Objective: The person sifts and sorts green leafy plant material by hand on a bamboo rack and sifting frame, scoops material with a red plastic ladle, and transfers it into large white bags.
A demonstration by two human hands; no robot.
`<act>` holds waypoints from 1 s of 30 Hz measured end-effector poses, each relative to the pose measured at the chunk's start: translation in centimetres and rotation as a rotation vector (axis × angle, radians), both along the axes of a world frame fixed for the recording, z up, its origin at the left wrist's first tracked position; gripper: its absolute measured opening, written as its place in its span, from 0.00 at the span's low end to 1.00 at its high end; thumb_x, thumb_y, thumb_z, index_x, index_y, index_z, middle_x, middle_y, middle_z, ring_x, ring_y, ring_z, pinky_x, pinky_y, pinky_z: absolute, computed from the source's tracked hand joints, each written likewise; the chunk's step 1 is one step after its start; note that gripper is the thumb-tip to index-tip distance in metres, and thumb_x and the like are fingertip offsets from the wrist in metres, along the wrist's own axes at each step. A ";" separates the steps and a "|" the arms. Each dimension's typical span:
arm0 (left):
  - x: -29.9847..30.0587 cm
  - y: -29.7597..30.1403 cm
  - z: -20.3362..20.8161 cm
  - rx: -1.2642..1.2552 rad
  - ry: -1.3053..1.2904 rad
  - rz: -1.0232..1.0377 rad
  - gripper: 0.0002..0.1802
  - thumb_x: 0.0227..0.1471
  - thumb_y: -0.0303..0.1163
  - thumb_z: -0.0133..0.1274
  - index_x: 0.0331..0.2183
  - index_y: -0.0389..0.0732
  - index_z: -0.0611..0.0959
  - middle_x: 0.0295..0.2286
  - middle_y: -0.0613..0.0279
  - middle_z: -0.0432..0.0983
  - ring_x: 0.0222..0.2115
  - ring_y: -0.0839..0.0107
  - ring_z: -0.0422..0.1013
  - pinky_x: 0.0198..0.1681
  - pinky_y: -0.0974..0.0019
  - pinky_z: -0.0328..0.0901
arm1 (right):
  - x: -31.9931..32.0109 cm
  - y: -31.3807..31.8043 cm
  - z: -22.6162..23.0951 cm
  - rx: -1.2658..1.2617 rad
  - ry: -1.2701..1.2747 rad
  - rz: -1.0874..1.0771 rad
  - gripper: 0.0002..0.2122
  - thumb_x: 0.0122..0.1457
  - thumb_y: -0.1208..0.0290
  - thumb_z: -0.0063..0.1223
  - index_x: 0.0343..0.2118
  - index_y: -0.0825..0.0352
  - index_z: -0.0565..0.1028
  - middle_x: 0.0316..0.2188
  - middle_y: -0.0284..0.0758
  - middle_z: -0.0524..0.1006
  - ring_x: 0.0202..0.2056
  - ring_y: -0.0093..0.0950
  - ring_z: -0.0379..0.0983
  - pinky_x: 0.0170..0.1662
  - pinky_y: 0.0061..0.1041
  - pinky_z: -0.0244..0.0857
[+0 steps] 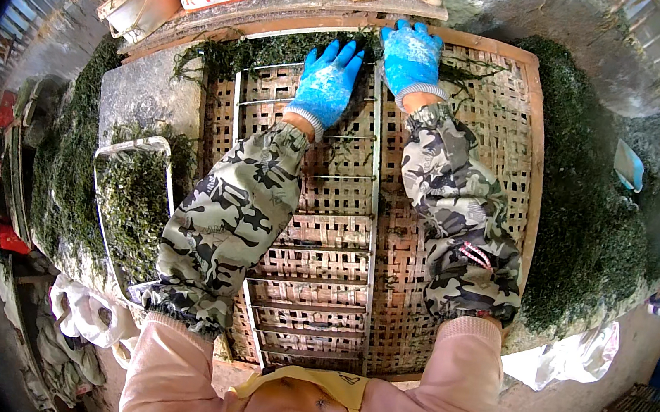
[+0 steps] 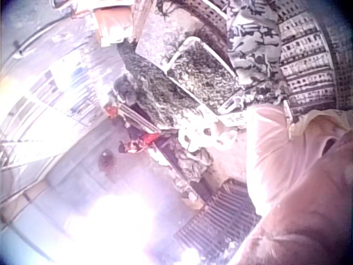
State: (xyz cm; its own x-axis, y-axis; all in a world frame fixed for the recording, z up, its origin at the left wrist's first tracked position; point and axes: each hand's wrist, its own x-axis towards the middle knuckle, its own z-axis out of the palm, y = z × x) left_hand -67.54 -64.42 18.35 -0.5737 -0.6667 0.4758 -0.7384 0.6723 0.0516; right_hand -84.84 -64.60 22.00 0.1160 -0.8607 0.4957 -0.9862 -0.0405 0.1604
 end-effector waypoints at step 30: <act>7.7 0.2 -0.6 -0.049 0.235 -0.036 0.24 0.53 0.37 0.50 0.52 0.42 0.75 0.54 0.53 0.68 0.56 0.50 0.61 0.61 0.47 0.51 | 7.0 -1.4 1.9 0.222 -0.372 0.108 0.11 0.55 0.61 0.57 0.34 0.64 0.79 0.31 0.42 0.79 0.36 0.42 0.76 0.39 0.40 0.70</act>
State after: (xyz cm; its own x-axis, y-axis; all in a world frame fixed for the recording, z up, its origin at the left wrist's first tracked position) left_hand -59.86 -64.17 17.76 -0.4667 -0.6202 0.6305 -0.6852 0.7043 0.1856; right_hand -77.88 -66.03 23.91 0.0594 -0.9437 0.3255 -0.9634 -0.1396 -0.2289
